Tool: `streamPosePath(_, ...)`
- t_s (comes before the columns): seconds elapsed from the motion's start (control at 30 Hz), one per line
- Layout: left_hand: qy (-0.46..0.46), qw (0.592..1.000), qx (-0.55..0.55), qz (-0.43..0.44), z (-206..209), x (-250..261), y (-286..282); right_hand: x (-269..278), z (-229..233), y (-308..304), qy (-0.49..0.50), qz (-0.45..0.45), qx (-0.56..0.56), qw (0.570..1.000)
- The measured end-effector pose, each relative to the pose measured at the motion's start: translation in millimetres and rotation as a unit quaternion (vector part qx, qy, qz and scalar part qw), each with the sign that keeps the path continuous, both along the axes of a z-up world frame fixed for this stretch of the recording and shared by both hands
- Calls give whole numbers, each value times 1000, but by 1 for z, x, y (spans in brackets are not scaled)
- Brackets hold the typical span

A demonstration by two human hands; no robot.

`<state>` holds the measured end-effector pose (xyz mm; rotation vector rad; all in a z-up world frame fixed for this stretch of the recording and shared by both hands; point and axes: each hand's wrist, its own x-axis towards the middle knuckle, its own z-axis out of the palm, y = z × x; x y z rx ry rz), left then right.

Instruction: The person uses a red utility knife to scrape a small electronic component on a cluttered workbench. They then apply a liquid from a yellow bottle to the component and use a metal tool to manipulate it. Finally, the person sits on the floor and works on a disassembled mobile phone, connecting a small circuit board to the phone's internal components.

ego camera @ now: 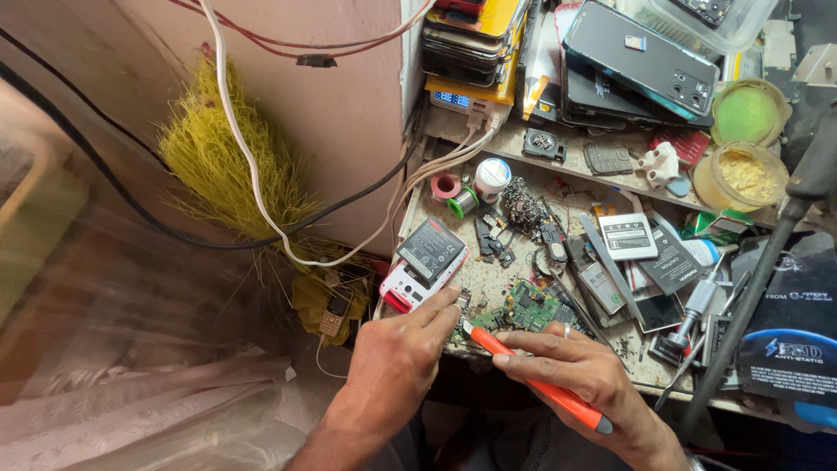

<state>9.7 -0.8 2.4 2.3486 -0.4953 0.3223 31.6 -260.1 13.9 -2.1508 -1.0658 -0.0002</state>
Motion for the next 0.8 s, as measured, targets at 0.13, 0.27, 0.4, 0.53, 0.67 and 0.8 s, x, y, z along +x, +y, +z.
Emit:
streamPosePath(0.13,1,1000,0,6,1,0,-1,0,2,1,10,3,22,1000)
streamPosePath(0.27,-8,1000,0,8,2,0,0,-1,2,5,-4,-14,26,1000)
streamPosePath(0.4,-12,1000,0,9,0,-1,-1,-2,-3,0,-17,-10,14,1000)
streamPosePath(0.53,-7,1000,-5,10,1,-3,0,-7,-13,-15,-4,-36,79,996)
streamPosePath(0.67,-39,999,2,21,9,-5,-2,-21,-13,-34,203,-270,239,911)
streamPosePath(0.8,-58,998,0,27,12,-8,-4,-14,-3,-37,239,-409,137,870)
